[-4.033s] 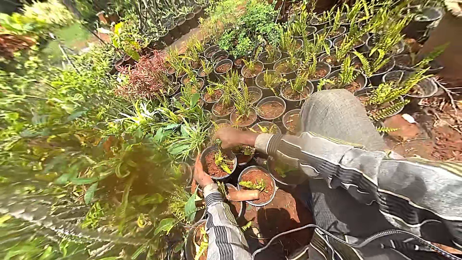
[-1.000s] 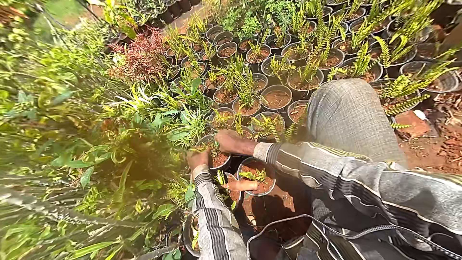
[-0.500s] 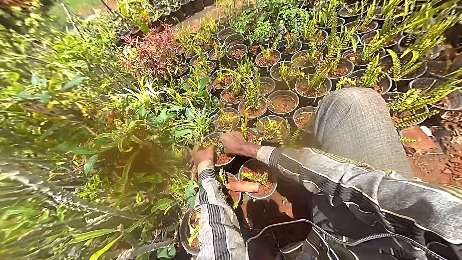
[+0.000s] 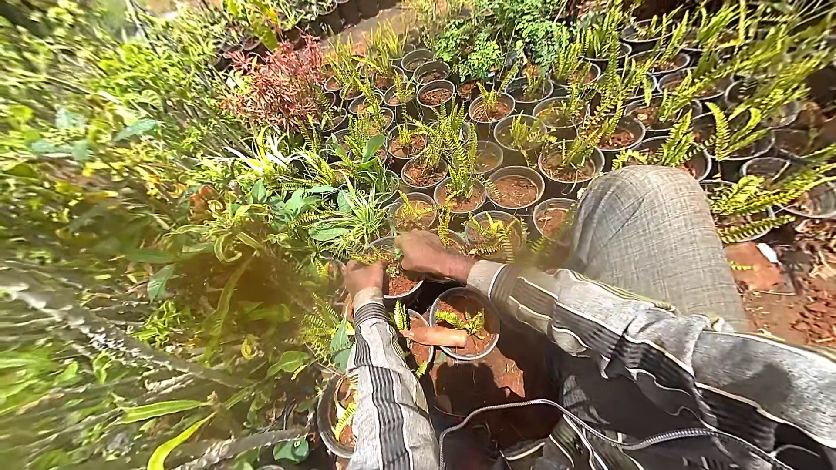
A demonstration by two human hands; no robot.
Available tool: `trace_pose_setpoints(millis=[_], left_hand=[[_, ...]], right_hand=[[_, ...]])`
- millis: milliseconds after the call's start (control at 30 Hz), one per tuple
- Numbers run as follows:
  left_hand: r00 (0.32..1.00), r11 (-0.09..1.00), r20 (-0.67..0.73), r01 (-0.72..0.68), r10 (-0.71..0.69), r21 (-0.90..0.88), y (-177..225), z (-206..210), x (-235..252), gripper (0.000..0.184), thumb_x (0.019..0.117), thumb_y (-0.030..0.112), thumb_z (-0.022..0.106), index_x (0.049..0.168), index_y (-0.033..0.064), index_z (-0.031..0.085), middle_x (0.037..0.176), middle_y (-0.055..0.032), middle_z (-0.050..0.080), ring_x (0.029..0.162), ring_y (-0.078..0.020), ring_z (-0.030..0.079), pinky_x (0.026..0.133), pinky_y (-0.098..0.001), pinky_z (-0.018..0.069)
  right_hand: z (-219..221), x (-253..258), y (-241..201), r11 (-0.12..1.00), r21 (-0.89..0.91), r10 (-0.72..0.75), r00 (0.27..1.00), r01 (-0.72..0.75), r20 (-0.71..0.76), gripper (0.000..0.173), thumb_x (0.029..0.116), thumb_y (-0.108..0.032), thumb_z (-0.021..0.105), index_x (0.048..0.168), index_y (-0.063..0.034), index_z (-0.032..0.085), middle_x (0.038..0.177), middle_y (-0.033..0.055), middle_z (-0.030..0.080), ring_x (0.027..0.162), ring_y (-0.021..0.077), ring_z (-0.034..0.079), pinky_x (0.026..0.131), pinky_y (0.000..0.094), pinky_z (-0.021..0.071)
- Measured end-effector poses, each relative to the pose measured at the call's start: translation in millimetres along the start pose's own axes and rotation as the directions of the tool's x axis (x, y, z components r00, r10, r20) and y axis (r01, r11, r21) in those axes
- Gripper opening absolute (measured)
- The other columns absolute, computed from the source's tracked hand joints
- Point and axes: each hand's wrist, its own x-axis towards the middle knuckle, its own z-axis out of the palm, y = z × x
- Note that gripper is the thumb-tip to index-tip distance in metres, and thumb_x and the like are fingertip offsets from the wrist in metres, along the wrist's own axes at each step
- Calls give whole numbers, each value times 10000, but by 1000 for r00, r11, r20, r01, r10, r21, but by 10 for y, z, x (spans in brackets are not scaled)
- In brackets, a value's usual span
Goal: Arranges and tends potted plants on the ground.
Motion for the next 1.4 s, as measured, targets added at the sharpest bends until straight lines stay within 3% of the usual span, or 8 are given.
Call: trace_pose_setpoints(millis=[400, 600, 767, 867, 967, 1033, 1100, 1400], left_hand=[[1000, 999, 13, -11, 10, 36, 54, -49, -32, 466, 894, 235, 756, 1257, -31, 636, 1343, -273, 607, 1294, -413, 569, 1069, -603, 448], [999, 999, 12, -31, 30, 32, 24, -25, 4, 470, 884, 277, 775, 1228, -20, 658, 1335, -264, 613, 1290, -404, 569, 1080, -597, 441], [1000, 1000, 23, -4, 3, 21, 15, -36, -20, 525, 909, 282, 743, 1292, -51, 606, 1366, -292, 583, 1311, -427, 550, 1090, -607, 427], [1000, 1000, 15, -1, 1, 15, 22, -26, -10, 522, 887, 292, 769, 1263, -41, 628, 1344, -285, 600, 1294, -425, 562, 1077, -609, 436], [1000, 1000, 19, 8, -9, 13, 11, -6, 9, 517, 881, 301, 776, 1257, -26, 638, 1326, -278, 614, 1281, -424, 573, 1066, -613, 445], [1000, 1000, 21, 13, -14, 10, 10, 6, 16, 520, 880, 297, 777, 1264, -23, 635, 1327, -281, 613, 1279, -426, 574, 1060, -613, 449], [1000, 1000, 15, 17, -17, 19, 7, 14, 17, 512, 879, 292, 772, 1258, -23, 636, 1314, -277, 621, 1257, -419, 591, 1047, -611, 461], [999, 998, 35, 12, -14, 58, 37, -11, 13, 509, 901, 302, 751, 1270, -27, 632, 1334, -269, 616, 1282, -418, 577, 1058, -613, 452]], right_hand=[[343, 28, -20, 984, -168, -63, 998, 56, -32, 285, 849, -193, 744, 1085, -38, 706, 1110, 176, 706, 1058, 378, 676, 827, 594, 520], [179, -22, -67, 982, -179, -51, 995, 65, 82, 366, 862, -264, 763, 1099, 2, 677, 1092, 210, 688, 1063, 395, 661, 825, 602, 499], [-292, 56, 79, 952, 261, 141, 986, -160, 88, 363, 943, -233, 722, 1132, 68, 648, 1125, 271, 644, 1067, 405, 641, 892, 610, 503], [-534, 80, 217, 910, 372, 183, 983, -181, 30, 338, 922, -223, 760, 1104, 41, 653, 1004, 215, 668, 911, 327, 670, 829, 535, 539], [-443, 54, 181, 970, 220, 87, 994, -100, 70, 304, 900, -206, 782, 1059, 31, 676, 994, 206, 674, 910, 338, 674, 814, 556, 543], [-229, 36, 99, 996, 84, 11, 998, -16, 65, 293, 884, -183, 757, 1092, 15, 702, 1101, 233, 674, 1051, 401, 654, 865, 628, 514], [-31, -20, 0, 1000, -13, -21, 999, 21, 47, 272, 873, -185, 731, 1090, -24, 709, 1105, 211, 691, 1080, 398, 658, 864, 625, 510], [271, -38, -104, 990, -138, -11, 1000, 11, -1, 313, 859, -221, 753, 1090, -16, 701, 1091, 202, 705, 1065, 390, 670, 848, 597, 504]])
